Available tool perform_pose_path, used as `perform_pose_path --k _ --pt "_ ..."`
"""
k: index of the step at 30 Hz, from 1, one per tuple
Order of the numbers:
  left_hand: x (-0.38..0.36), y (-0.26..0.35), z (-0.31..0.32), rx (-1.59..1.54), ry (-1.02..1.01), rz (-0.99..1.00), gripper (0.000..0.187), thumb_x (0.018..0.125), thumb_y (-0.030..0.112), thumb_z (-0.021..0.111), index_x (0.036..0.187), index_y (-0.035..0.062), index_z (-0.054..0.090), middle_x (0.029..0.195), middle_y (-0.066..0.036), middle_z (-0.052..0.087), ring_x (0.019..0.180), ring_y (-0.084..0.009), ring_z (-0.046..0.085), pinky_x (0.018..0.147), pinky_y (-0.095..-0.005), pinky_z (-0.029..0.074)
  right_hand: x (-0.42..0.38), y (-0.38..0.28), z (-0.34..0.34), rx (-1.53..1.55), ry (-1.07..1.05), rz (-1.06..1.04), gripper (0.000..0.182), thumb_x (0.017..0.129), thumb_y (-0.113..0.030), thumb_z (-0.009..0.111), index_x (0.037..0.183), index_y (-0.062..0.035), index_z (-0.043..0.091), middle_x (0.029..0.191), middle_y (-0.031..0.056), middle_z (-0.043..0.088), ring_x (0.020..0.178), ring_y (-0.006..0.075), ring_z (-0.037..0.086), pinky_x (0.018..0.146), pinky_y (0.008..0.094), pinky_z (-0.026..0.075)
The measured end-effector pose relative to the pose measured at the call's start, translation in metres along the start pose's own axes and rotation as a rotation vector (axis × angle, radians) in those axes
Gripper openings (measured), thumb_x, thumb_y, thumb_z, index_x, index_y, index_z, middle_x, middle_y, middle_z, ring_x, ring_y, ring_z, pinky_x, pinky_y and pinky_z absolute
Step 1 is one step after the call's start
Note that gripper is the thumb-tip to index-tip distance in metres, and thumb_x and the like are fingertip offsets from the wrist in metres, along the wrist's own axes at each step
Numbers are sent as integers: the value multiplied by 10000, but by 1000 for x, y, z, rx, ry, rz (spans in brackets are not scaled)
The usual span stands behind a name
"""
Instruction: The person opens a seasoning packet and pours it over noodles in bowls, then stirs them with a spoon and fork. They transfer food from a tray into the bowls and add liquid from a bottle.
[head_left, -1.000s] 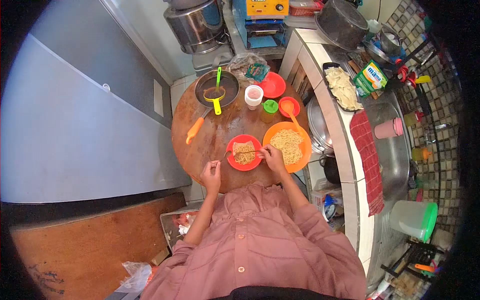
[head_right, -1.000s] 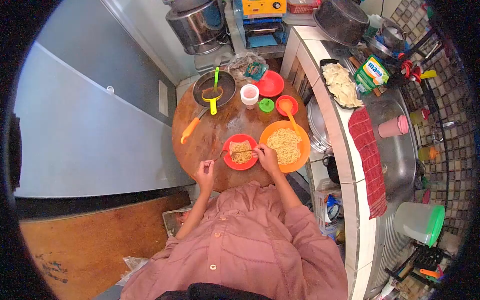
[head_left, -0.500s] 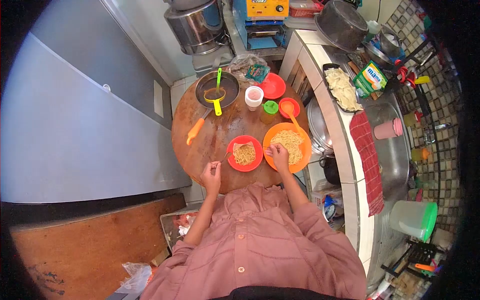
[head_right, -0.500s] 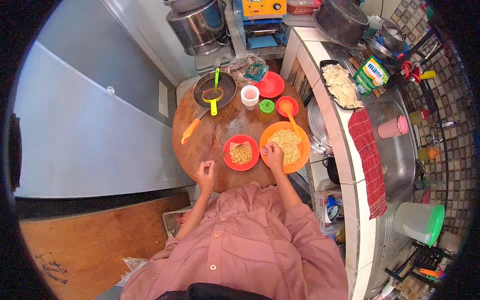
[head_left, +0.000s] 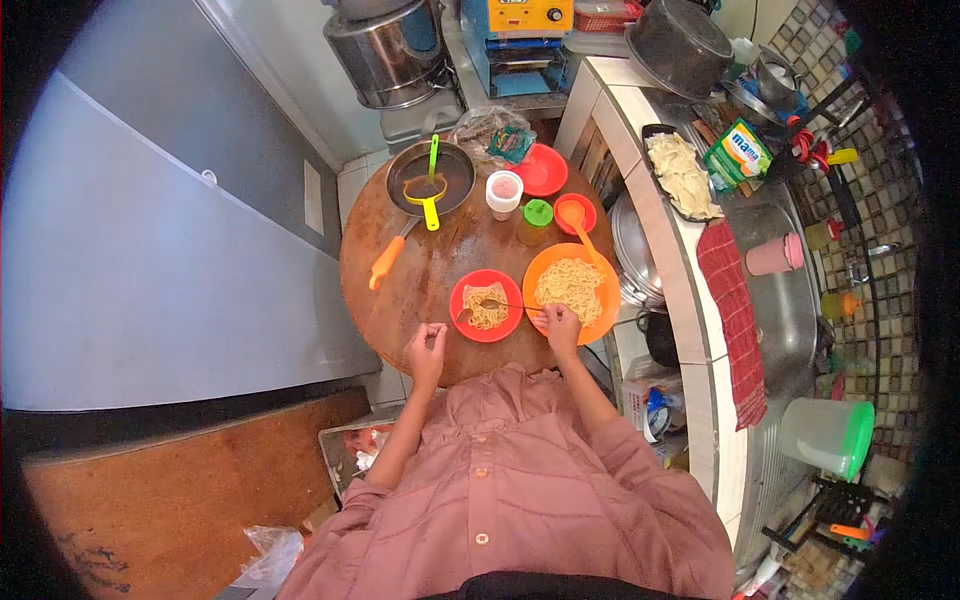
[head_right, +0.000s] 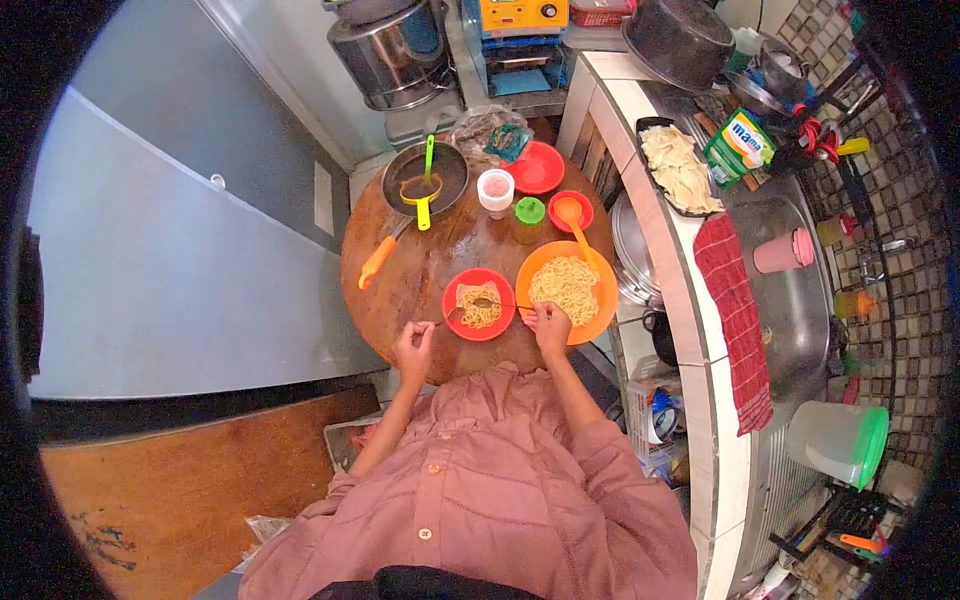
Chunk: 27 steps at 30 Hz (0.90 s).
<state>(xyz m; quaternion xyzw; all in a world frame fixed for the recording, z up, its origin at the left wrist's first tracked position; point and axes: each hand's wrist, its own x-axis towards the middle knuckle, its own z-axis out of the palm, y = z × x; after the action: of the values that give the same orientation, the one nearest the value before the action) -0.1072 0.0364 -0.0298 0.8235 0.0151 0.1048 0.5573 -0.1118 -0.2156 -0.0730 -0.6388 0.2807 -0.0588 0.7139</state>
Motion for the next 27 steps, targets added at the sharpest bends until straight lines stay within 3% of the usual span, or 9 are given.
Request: perform_pose_path --k 2,5,17,20,23,27 --pt "-1 2 2 0 -18 -33 159 774 63 620 700 -19 505 777 -107 644 703 -179 612 661 -286 465 2 3 3 34 36 21 181 875 -102 501 842 73 535 704 127 587 584 169 618 543 254 532" --pt "-1 9 3 -9 -55 -12 167 774 70 621 697 -22 505 776 -113 643 698 -186 618 655 -290 470 2 -8 10 188 84 51 181 871 -92 498 848 81 544 702 133 590 568 170 616 534 251 530" --pt "0 3 13 103 -100 40 139 764 72 622 716 -16 525 766 -122 631 701 -212 617 651 -301 466 0 -18 -5 21 -16 14 211 876 -106 487 842 91 554 697 132 589 553 190 624 502 255 525" --pt "2 -4 15 49 -67 25 146 768 69 618 715 -22 518 758 -118 631 699 -206 614 653 -298 464 -7 -17 -13 -135 -69 59 235 887 -152 491 860 76 543 710 140 602 559 172 621 518 247 530" --pt "2 5 14 -7 -25 12 142 777 69 612 720 -25 521 752 -114 631 683 -186 606 648 -295 463 -7 -8 -14 11 -18 32 226 888 -141 483 851 73 544 709 138 602 556 167 620 514 243 527" --pt "5 1 15 -48 4 -10 153 791 74 606 713 -23 516 761 -107 638 678 -151 598 630 -277 462 -4 -2 -12 -23 -1 -1 223 882 -129 482 862 81 554 692 124 593 552 174 619 497 248 522"
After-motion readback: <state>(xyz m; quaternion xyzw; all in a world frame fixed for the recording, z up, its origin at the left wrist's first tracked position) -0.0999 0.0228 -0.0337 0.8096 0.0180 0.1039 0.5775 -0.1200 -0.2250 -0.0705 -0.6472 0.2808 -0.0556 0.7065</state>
